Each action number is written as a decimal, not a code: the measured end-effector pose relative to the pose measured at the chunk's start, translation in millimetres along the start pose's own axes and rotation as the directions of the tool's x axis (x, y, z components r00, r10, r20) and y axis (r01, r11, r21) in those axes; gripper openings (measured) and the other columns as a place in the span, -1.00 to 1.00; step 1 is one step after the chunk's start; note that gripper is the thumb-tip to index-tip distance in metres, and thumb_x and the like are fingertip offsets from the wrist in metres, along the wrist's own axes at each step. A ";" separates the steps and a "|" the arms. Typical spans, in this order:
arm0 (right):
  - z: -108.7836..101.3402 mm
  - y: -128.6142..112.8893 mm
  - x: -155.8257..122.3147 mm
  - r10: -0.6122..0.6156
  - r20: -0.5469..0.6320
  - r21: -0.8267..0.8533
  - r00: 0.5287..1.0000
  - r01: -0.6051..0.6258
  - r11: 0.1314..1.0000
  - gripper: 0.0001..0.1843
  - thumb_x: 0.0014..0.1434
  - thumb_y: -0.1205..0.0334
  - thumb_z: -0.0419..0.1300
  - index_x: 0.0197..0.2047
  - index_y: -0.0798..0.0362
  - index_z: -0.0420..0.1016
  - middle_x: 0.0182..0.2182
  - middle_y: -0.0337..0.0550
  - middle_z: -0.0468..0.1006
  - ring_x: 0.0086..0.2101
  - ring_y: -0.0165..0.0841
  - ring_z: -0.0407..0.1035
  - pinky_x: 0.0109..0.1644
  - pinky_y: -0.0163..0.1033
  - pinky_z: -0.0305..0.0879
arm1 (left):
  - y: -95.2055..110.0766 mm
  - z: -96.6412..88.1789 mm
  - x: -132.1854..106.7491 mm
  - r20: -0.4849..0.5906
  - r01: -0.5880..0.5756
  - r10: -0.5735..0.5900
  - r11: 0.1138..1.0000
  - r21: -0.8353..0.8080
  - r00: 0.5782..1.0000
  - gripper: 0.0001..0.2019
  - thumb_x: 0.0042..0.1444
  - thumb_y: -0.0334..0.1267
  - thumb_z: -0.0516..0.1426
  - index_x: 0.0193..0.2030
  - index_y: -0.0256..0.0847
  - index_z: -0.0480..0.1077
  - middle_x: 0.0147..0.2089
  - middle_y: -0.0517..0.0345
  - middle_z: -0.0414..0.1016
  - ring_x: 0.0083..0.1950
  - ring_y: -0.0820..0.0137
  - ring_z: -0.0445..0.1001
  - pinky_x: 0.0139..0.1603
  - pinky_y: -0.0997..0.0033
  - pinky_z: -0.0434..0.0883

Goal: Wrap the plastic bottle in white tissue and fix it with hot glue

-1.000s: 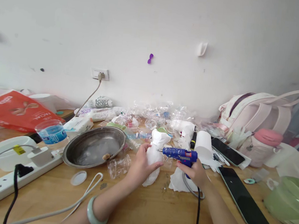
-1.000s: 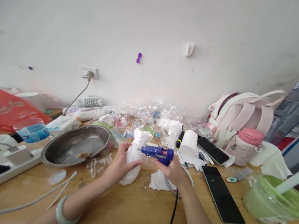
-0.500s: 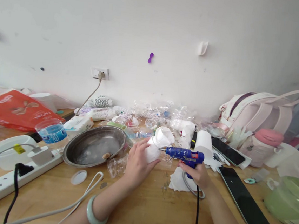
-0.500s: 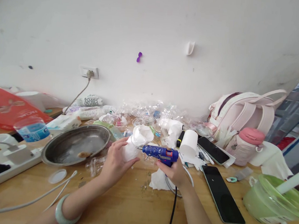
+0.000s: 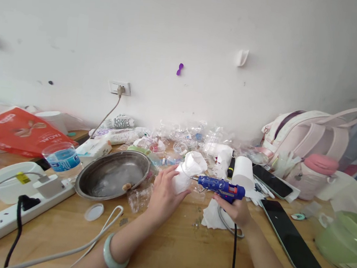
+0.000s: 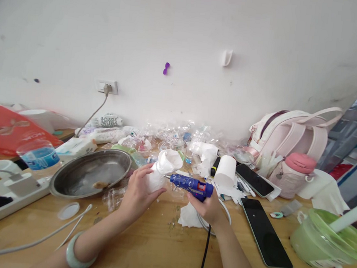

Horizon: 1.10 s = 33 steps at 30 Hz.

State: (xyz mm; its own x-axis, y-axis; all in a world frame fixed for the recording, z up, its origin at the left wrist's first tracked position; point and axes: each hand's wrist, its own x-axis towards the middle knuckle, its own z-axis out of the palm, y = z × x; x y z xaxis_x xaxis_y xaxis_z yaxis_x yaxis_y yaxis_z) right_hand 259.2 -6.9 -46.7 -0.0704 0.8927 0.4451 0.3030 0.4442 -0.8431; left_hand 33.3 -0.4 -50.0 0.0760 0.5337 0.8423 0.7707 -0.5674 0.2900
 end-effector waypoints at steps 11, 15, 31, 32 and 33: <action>1.6 -6.4 1.6 -0.070 -0.015 -0.079 0.997 0.069 0.994 -0.86 -0.04 0.20 0.24 -0.35 0.03 0.49 -0.46 -0.11 0.62 -0.41 -0.21 0.51 -0.30 -0.18 0.49 | -0.3 1.2 -1.8 0.021 -0.035 0.034 0.999 0.021 0.999 -0.46 -0.15 -0.23 0.32 -0.04 -0.16 0.17 0.03 -0.10 0.43 0.02 0.14 0.43 -0.05 0.08 0.40; -0.3 -3.0 1.1 -0.063 0.016 -0.116 0.998 0.064 0.991 -0.85 -0.02 0.19 0.22 -0.35 0.04 0.50 -0.47 -0.12 0.60 -0.42 -0.21 0.50 -0.30 -0.17 0.48 | 0.3 1.4 -1.1 0.009 -0.062 0.061 0.997 0.039 0.998 -0.43 -0.18 -0.26 0.33 -0.04 -0.20 0.18 0.03 -0.14 0.43 0.01 0.14 0.43 -0.06 0.10 0.40; 2.4 -2.4 -1.7 -0.107 0.055 -0.106 0.993 0.113 0.988 -0.78 0.06 0.15 0.17 -0.23 0.02 0.53 -0.32 -0.10 0.63 -0.26 -0.18 0.51 -0.10 -0.14 0.44 | 0.0 0.7 -2.0 0.027 -0.140 0.138 0.986 0.088 0.990 -0.49 -0.07 -0.24 0.27 -0.02 -0.19 0.15 0.06 -0.17 0.41 0.05 0.14 0.38 -0.03 0.11 0.38; 2.7 -4.6 -1.8 -0.102 0.057 -0.102 0.993 0.108 0.989 -0.81 0.06 0.16 0.17 -0.27 0.02 0.53 -0.36 -0.11 0.63 -0.30 -0.19 0.52 -0.14 -0.16 0.46 | 0.0 0.4 -1.8 0.022 -0.149 0.147 0.984 0.101 0.989 -0.50 -0.06 -0.24 0.27 -0.02 -0.19 0.15 0.06 -0.17 0.41 0.05 0.14 0.38 -0.03 0.11 0.38; 3.1 -7.8 -1.8 -0.099 0.056 -0.100 0.993 0.105 0.989 -0.83 0.04 0.17 0.18 -0.29 0.02 0.52 -0.39 -0.12 0.63 -0.34 -0.20 0.52 -0.19 -0.18 0.47 | 0.2 0.0 -1.5 0.019 -0.154 0.153 0.981 0.115 0.988 -0.51 -0.05 -0.24 0.26 -0.02 -0.18 0.15 0.06 -0.17 0.41 0.05 0.14 0.38 -0.03 0.11 0.38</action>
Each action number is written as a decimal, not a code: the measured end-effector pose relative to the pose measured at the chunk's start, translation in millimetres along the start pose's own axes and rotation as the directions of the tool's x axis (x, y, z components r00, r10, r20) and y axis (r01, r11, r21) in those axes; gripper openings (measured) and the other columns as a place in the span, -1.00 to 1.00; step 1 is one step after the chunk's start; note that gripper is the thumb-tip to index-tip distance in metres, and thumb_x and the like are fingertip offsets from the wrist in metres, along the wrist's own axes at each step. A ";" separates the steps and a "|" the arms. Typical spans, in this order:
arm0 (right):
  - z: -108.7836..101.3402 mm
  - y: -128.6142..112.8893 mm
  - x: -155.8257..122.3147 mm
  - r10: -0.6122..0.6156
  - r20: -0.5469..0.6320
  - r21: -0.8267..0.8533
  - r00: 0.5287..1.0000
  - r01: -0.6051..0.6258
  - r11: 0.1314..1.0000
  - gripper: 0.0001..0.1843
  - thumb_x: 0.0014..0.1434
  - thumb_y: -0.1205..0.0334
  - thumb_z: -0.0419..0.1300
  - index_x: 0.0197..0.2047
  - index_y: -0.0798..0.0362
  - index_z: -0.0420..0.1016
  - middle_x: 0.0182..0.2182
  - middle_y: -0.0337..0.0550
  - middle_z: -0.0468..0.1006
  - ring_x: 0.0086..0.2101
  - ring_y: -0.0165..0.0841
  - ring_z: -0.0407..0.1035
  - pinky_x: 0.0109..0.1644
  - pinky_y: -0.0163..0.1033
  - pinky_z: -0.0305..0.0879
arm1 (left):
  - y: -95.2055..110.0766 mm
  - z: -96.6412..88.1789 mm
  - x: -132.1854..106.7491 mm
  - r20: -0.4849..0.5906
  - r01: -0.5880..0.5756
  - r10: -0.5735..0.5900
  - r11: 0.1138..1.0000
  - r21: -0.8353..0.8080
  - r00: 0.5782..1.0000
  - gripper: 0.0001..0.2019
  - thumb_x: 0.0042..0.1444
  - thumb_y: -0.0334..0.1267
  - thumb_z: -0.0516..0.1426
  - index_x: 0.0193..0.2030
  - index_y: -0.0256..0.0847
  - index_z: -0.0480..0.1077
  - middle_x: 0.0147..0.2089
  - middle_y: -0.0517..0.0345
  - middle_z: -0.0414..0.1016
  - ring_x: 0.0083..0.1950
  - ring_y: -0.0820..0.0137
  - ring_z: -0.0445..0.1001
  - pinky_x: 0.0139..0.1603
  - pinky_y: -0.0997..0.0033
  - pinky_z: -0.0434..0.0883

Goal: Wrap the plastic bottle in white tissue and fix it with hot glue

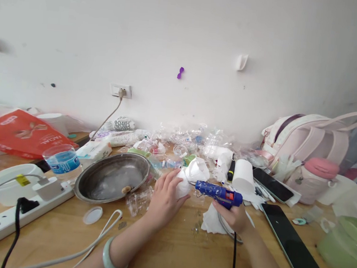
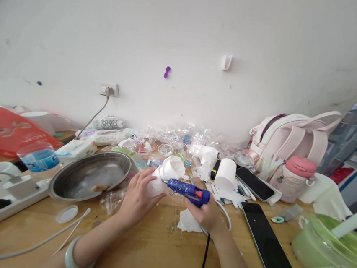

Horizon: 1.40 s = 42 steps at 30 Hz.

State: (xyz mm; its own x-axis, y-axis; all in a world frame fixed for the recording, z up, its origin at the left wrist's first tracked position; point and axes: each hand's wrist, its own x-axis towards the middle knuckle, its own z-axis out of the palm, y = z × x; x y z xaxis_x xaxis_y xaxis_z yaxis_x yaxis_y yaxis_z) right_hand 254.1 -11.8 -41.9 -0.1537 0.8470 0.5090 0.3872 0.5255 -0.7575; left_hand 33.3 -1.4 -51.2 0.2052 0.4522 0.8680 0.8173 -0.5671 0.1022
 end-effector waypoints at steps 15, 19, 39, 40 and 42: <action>5.2 -1.4 -6.4 -0.153 -0.125 -0.169 0.980 0.130 0.977 -0.87 -0.02 0.16 0.19 -0.35 -0.02 0.46 -0.54 -0.14 0.54 -0.53 -0.23 0.44 -0.48 -0.22 0.41 | 3.0 -4.6 3.3 -0.030 -0.143 0.150 0.975 0.170 0.988 -0.60 -0.01 -0.30 0.22 -0.05 -0.19 0.19 0.01 -0.17 0.46 0.04 0.15 0.38 -0.04 0.20 0.33; 6.1 -2.4 -7.4 -0.178 -0.097 -0.222 0.979 0.153 0.963 -0.90 0.02 0.16 0.15 -0.45 -0.02 0.42 -0.59 -0.16 0.48 -0.54 -0.25 0.42 -0.51 -0.25 0.35 | 3.3 -4.7 3.5 -0.035 -0.163 0.174 0.965 0.204 0.984 -0.64 0.00 -0.33 0.20 -0.06 -0.19 0.21 0.00 -0.17 0.47 0.03 0.14 0.38 -0.05 0.20 0.31; 12.0 -9.0 -11.6 -0.165 -0.131 -0.161 0.978 0.143 0.977 -0.89 0.01 0.31 0.17 -0.31 0.00 0.41 -0.52 -0.18 0.50 -0.53 -0.30 0.40 -0.43 -0.25 0.37 | 5.6 -5.9 1.9 -0.033 -0.142 0.155 0.957 0.252 0.987 -0.67 0.01 -0.39 0.17 -0.07 -0.16 0.23 0.02 -0.12 0.47 0.04 0.14 0.39 -0.01 0.17 0.29; 11.8 -11.1 -11.0 -0.160 -0.127 -0.151 0.979 0.140 0.979 -0.90 0.01 0.31 0.18 -0.32 0.01 0.40 -0.52 -0.18 0.50 -0.54 -0.30 0.39 -0.44 -0.25 0.36 | 5.9 -6.2 2.4 -0.034 -0.142 0.156 0.957 0.251 0.987 -0.66 0.01 -0.39 0.18 -0.06 -0.16 0.23 0.02 -0.13 0.47 0.04 0.14 0.39 -0.02 0.17 0.29; 11.5 -15.2 -10.0 -0.162 -0.128 -0.145 0.978 0.143 0.979 -0.93 0.01 0.31 0.17 -0.35 0.01 0.38 -0.54 -0.18 0.50 -0.55 -0.30 0.39 -0.45 -0.25 0.36 | 6.7 -7.1 3.4 -0.039 -0.148 0.162 0.958 0.247 0.986 -0.65 0.01 -0.38 0.18 -0.06 -0.18 0.21 0.01 -0.15 0.48 0.04 0.13 0.39 -0.03 0.17 0.29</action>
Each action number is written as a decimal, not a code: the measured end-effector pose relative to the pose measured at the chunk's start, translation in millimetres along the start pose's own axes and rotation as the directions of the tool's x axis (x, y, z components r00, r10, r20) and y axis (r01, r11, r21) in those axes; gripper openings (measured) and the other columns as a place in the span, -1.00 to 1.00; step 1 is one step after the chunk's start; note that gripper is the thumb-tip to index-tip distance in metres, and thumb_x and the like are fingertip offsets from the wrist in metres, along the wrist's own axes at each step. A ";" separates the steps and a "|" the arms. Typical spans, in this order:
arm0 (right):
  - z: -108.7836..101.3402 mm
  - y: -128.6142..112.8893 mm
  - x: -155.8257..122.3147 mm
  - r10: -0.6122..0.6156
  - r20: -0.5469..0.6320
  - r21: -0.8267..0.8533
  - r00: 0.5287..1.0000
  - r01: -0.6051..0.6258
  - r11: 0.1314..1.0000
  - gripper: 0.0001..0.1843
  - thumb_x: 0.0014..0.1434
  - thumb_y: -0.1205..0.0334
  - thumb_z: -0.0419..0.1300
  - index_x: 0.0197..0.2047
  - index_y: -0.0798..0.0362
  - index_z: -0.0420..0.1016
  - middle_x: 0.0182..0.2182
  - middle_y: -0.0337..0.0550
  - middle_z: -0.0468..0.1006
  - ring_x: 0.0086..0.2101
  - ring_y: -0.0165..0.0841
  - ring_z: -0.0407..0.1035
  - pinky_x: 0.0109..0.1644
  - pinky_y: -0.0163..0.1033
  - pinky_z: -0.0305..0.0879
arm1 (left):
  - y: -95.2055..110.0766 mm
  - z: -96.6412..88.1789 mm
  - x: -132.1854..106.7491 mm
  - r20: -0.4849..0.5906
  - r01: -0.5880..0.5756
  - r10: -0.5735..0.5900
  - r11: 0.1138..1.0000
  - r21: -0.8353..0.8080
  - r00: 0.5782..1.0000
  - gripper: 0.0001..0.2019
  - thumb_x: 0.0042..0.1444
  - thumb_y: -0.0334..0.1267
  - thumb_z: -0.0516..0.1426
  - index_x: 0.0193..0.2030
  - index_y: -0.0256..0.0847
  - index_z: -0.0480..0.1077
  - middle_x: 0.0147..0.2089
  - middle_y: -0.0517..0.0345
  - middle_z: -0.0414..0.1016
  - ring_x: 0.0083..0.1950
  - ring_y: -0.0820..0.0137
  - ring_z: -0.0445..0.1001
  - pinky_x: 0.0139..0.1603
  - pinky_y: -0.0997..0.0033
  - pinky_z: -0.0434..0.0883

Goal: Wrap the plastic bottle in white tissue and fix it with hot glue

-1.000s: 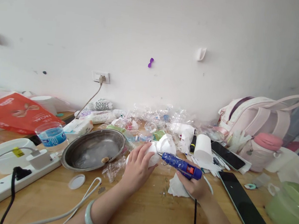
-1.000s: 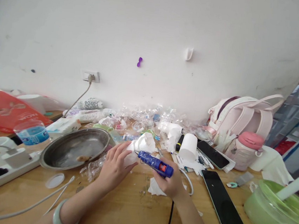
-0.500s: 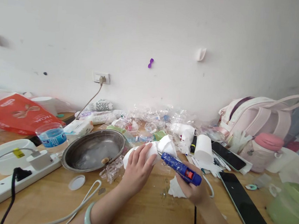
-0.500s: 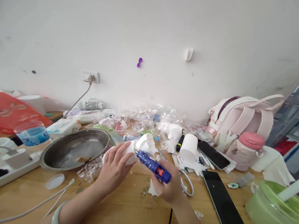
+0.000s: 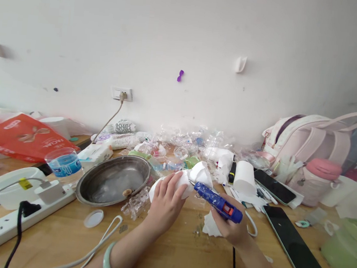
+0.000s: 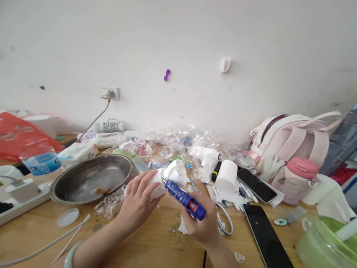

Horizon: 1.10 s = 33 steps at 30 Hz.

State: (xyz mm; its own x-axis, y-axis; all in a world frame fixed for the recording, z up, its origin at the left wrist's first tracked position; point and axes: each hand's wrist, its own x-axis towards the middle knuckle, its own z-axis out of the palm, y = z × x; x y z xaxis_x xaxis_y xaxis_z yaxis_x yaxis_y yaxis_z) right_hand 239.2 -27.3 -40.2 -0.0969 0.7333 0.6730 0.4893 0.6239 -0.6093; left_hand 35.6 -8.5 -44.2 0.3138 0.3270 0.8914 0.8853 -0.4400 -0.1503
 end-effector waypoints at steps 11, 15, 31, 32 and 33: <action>5.2 2.5 -3.0 0.003 -0.057 0.026 0.998 -0.002 1.000 -0.92 0.02 0.29 0.19 -0.34 0.01 0.41 -0.55 -0.18 0.52 -0.57 -0.30 0.42 -0.46 -0.25 0.39 | 0.5 -0.5 0.7 0.001 0.026 -0.026 0.998 -0.052 1.000 -0.61 0.00 -0.27 0.22 -0.05 -0.16 0.19 0.01 -0.14 0.47 0.02 0.16 0.40 -0.04 0.20 0.33; 8.0 -2.5 -3.8 0.073 -0.042 0.136 0.996 -0.067 0.989 -0.96 0.06 0.25 0.18 -0.37 0.02 0.43 -0.51 -0.12 0.58 -0.50 -0.24 0.48 -0.43 -0.25 0.43 | 1.9 0.7 -1.0 0.046 0.126 -0.120 0.978 -0.165 0.992 -0.54 -0.05 -0.19 0.26 -0.04 -0.17 0.18 0.04 -0.14 0.44 0.01 0.15 0.40 -0.04 0.16 0.36; 10.0 -11.9 -3.1 0.288 -0.025 0.337 0.957 -0.264 0.904 -0.77 0.06 0.05 0.23 -0.40 0.04 0.58 -0.41 -0.07 0.64 -0.36 -0.20 0.53 -0.24 -0.22 0.47 | 4.3 4.7 -1.3 0.487 0.730 -0.545 0.470 -0.496 0.682 -0.35 -0.20 -0.04 0.30 -0.02 -0.19 0.12 0.03 -0.11 0.33 0.01 0.13 0.41 0.00 0.03 0.34; 8.5 -10.4 -1.8 0.278 -0.016 0.331 0.961 -0.257 0.908 -0.77 0.06 0.06 0.23 -0.40 0.04 0.58 -0.41 -0.06 0.64 -0.35 -0.20 0.53 -0.22 -0.21 0.46 | 5.3 4.3 0.0 0.541 0.770 -0.550 0.412 -0.487 0.636 -0.35 -0.21 -0.04 0.30 -0.02 -0.19 0.12 0.03 -0.10 0.31 0.02 0.14 0.40 0.02 0.03 0.32; 7.0 -9.0 -0.4 0.266 -0.001 0.321 0.964 -0.252 0.913 -0.78 0.06 0.07 0.24 -0.40 0.05 0.58 -0.40 -0.06 0.64 -0.34 -0.19 0.53 -0.21 -0.20 0.46 | 6.2 4.0 1.1 0.579 0.797 -0.550 0.368 -0.479 0.602 -0.36 -0.21 -0.05 0.30 -0.03 -0.19 0.12 0.04 -0.10 0.29 0.04 0.15 0.37 0.05 0.04 0.29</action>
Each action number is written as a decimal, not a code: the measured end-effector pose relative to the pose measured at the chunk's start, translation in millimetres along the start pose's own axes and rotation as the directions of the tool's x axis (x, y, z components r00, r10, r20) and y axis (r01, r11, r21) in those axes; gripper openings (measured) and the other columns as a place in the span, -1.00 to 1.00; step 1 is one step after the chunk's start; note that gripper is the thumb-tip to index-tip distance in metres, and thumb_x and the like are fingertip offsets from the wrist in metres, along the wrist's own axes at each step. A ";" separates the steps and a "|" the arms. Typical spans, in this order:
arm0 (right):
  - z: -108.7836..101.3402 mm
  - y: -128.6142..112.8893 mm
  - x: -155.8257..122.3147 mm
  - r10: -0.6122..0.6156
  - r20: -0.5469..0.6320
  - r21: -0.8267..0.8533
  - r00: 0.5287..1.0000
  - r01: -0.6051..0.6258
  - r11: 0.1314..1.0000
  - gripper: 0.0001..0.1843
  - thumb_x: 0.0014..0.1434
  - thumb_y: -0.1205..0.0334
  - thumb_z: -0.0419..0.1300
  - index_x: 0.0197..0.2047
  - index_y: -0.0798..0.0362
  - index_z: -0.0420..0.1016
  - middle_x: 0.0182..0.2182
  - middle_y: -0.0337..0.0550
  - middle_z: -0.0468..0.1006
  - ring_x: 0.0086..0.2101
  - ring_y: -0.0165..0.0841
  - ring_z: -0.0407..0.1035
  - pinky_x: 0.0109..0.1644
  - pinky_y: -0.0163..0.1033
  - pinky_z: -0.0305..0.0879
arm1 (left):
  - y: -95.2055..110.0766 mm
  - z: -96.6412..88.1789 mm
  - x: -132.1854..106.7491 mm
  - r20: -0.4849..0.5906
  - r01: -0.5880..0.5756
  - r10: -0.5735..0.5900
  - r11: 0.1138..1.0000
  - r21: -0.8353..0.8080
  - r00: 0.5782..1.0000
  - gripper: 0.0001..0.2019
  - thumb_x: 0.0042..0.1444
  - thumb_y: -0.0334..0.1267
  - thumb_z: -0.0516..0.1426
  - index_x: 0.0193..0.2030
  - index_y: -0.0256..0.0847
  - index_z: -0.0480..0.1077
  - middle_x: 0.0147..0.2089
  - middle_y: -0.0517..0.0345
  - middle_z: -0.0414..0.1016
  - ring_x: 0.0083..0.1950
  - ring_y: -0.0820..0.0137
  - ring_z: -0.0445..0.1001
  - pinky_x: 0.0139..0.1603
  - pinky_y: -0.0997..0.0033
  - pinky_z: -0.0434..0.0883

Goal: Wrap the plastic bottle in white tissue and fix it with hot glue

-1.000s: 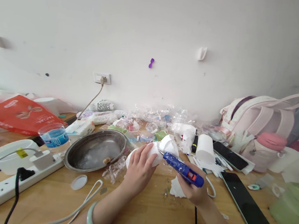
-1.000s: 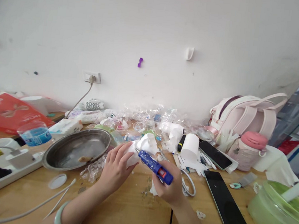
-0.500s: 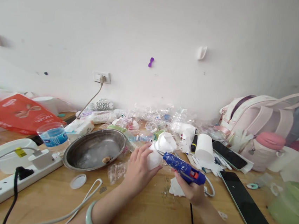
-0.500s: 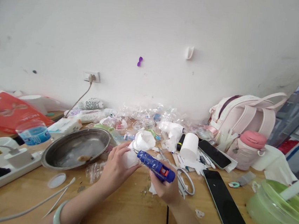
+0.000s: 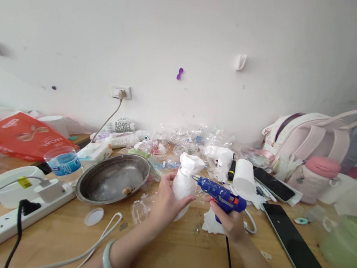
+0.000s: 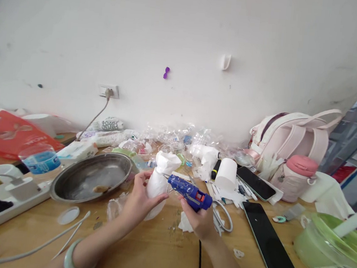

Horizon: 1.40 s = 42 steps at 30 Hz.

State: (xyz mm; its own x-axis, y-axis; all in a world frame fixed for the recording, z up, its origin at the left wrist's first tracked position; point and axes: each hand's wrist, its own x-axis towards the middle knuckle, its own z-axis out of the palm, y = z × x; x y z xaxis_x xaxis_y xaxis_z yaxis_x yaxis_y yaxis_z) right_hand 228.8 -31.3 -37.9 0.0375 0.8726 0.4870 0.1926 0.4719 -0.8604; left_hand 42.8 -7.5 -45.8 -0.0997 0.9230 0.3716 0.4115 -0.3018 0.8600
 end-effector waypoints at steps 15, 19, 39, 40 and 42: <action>3.9 4.5 7.0 0.277 0.060 0.205 0.959 -0.283 0.937 -0.81 -0.08 0.12 0.28 -0.48 0.09 0.56 -0.70 -0.27 0.37 -0.66 -0.47 0.15 -0.57 -0.32 0.13 | 1.7 5.3 6.8 0.255 0.433 -0.351 0.774 -0.463 0.901 -0.42 -0.20 -0.12 0.32 -0.06 -0.26 0.20 0.01 -0.20 0.40 0.04 0.13 0.40 0.00 0.23 0.33; 4.1 7.6 8.6 0.346 0.029 0.355 0.938 -0.333 0.873 -0.83 -0.13 0.16 0.30 -0.48 0.09 0.54 -0.62 -0.23 0.47 -0.65 -0.50 0.12 -0.57 -0.34 0.07 | 15.4 -1.8 7.8 0.364 0.568 -0.436 0.604 -0.560 0.823 -0.54 -0.14 -0.14 0.30 -0.12 -0.31 0.32 -0.10 -0.13 0.51 -0.21 0.26 0.50 -0.20 0.34 0.40; 6.8 -0.1 14.7 0.438 -0.023 0.425 0.899 -0.388 0.818 -0.85 -0.16 0.19 0.29 -0.54 0.10 0.52 -0.73 -0.30 0.34 -0.65 -0.49 0.10 -0.56 -0.33 0.01 | 26.5 -7.5 5.9 0.581 0.751 -0.508 0.233 -0.618 0.636 -0.60 0.13 -0.08 0.09 0.02 -0.30 0.37 -0.29 0.03 0.60 -0.44 0.41 0.50 -0.31 0.44 0.42; 7.0 -0.4 14.7 0.440 -0.015 0.421 0.898 -0.393 0.818 -0.85 -0.17 0.18 0.29 -0.55 0.10 0.51 -0.73 -0.29 0.34 -0.65 -0.49 0.10 -0.56 -0.33 0.01 | 26.5 -7.4 5.6 0.566 0.747 -0.520 0.246 -0.618 0.639 -0.59 0.13 -0.09 0.09 0.03 -0.30 0.36 -0.29 0.03 0.60 -0.46 0.41 0.50 -0.33 0.44 0.42; 7.6 -1.0 14.9 0.444 -0.006 0.414 0.896 -0.402 0.817 -0.84 -0.19 0.17 0.29 -0.56 0.10 0.50 -0.72 -0.28 0.35 -0.65 -0.48 0.09 -0.56 -0.32 0.01 | 27.1 -7.2 4.8 0.547 0.740 -0.536 0.254 -0.622 0.644 -0.60 0.12 -0.11 0.10 0.02 -0.31 0.36 -0.29 0.02 0.60 -0.48 0.41 0.49 -0.34 0.44 0.42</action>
State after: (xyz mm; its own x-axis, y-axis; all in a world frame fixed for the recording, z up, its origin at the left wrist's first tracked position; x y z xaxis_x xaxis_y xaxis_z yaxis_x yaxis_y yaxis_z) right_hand 221.7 -17.8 -31.0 0.1251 0.9906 0.0557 -0.2635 0.0873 -0.9607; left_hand 47.0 -13.0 -18.2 0.2108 0.8861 -0.4127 -0.5331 0.4581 0.7113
